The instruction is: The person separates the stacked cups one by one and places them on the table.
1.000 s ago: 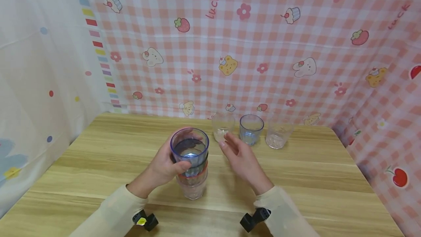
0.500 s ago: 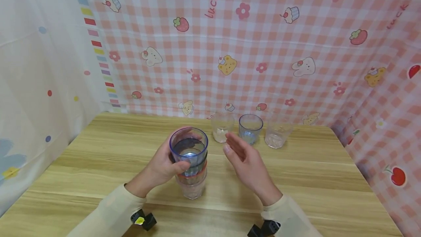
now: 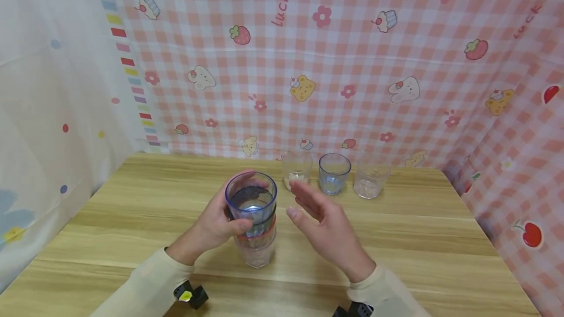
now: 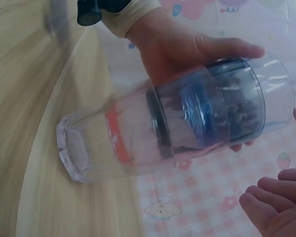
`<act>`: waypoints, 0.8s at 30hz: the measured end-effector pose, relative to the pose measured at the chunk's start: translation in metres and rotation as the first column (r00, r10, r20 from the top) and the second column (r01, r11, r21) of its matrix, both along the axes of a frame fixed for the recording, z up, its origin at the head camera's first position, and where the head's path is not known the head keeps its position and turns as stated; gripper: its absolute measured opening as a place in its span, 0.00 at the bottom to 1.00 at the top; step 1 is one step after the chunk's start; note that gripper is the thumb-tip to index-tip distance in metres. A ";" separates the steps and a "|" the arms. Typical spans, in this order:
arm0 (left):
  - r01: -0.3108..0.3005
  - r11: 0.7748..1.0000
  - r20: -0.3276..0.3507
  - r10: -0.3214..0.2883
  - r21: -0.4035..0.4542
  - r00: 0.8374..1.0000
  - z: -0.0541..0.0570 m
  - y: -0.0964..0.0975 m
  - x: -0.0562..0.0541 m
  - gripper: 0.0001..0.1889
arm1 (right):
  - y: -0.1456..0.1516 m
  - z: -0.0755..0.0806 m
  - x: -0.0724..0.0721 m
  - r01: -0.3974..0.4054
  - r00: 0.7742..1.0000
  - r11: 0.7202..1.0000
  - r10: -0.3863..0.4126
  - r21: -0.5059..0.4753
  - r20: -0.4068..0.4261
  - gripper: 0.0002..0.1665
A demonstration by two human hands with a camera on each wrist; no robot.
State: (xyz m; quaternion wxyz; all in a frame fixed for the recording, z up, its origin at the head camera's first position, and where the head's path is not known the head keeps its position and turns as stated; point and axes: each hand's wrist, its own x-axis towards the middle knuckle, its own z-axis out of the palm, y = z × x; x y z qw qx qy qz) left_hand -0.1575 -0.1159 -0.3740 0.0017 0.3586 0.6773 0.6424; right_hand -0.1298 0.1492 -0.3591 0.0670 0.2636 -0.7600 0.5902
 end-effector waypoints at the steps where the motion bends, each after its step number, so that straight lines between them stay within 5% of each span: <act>1: 0.005 1.000 0.000 -0.005 -0.003 1.000 0.000 -0.001 0.000 0.53 | -0.001 0.000 0.001 -0.008 1.000 1.000 0.008 0.001 -0.010 0.31; 15: 0.002 0.998 0.093 0.003 -0.057 0.996 -0.004 -0.007 0.002 0.59 | -0.019 0.009 0.003 -0.076 0.994 0.997 0.075 -0.011 -0.076 0.38; 24: 0.041 0.997 0.063 -0.037 -0.065 0.997 -0.007 -0.008 -0.002 0.52 | -0.031 0.016 0.002 -0.069 0.996 0.998 0.068 -0.015 -0.057 0.44</act>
